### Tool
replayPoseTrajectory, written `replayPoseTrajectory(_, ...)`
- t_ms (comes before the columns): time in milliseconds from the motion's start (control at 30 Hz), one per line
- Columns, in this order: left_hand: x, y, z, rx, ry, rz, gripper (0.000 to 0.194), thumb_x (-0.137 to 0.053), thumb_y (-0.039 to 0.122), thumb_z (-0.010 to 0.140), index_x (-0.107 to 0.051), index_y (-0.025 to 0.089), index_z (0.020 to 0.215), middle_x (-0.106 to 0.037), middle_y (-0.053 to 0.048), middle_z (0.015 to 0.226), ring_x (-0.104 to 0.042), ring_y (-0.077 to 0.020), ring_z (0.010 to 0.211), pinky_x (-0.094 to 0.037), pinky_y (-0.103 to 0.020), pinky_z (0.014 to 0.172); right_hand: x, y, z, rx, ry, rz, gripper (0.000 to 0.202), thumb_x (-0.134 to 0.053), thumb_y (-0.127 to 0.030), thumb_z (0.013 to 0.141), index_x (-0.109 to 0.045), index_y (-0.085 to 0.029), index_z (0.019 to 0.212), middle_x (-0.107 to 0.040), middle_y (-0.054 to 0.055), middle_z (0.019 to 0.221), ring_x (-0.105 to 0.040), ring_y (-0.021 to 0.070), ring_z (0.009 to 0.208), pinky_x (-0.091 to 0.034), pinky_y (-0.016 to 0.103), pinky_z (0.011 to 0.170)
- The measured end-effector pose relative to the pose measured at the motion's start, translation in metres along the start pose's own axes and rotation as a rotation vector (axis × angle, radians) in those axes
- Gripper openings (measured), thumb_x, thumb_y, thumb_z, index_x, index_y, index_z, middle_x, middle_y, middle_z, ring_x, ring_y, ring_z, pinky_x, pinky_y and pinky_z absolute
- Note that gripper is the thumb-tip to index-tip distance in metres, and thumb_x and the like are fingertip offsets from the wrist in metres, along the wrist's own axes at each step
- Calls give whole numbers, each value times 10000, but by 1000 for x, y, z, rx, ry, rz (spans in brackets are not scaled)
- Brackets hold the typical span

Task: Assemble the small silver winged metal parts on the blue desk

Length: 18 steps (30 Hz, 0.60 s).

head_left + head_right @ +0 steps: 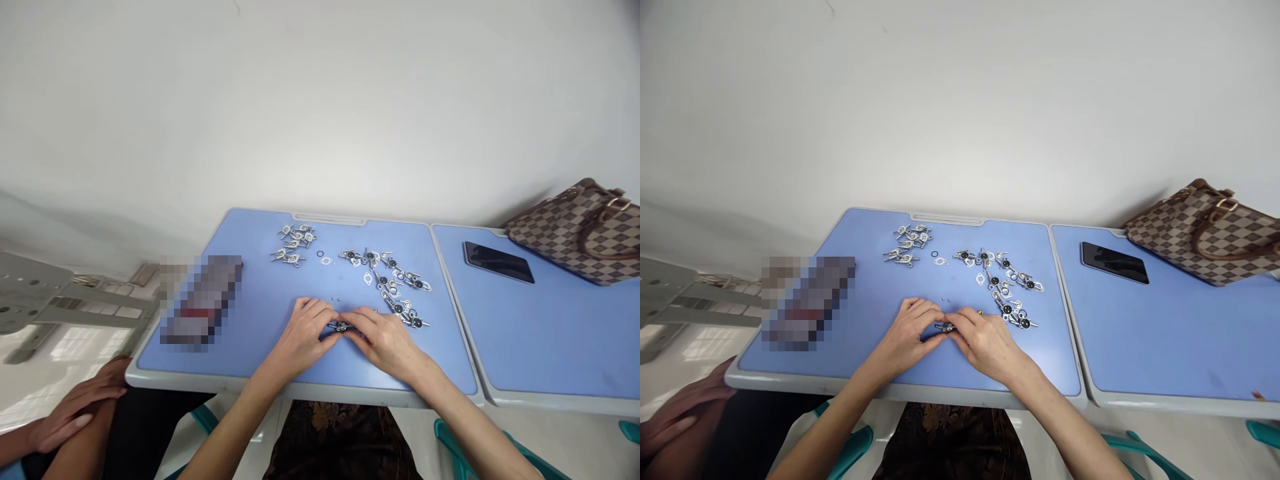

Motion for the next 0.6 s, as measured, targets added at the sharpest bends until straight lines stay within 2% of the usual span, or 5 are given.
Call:
replayPoseTrajectory(67,1,-1,0,8,4,-7,87,-651,228,881,-592,217,944,-666,0,951,-574,-189,907,-333,-381,890,6,7,-2,-45,37,51,258,-500,-274,994,-596,-174,1212,-705,76,1042,-686,171,806,-528,280,647)
replayPoseTrajectory(200,3,1,0,3,17,-15,95,-649,262,887,-594,221,952,-669,-5,949,-573,-188,894,-340,-382,890,17,17,-8,-96,91,45,199,-504,-260,994,-637,-173,1113,-703,60,967,-658,137,695,-487,260,595)
replayPoseTrajectory(433,-3,9,4,-31,-8,13,61,-617,239,902,-602,214,955,-667,-14,946,-574,-188,895,-342,-385,896,1,11,-20,-71,-60,-190,235,-453,-255,1005,-669,-171,967,-665,38,822,-603,135,574,-359,282,504)
replayPoseTrajectory(600,-6,8,4,-34,-22,29,45,-584,235,923,-601,216,960,-664,-15,949,-572,-191,905,-341,-385,897,-8,6,-16,-68,-100,-259,206,-486,-212,980,-662,-166,884,-640,31,771,-578,143,548,-304,299,496)
Point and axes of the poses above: each hand's wrist, its own z-axis towards the middle knuckle, its own x-axis out of the back of the hand, y = z × x, the point moved 9 cm from there along z, towards the middle knuckle
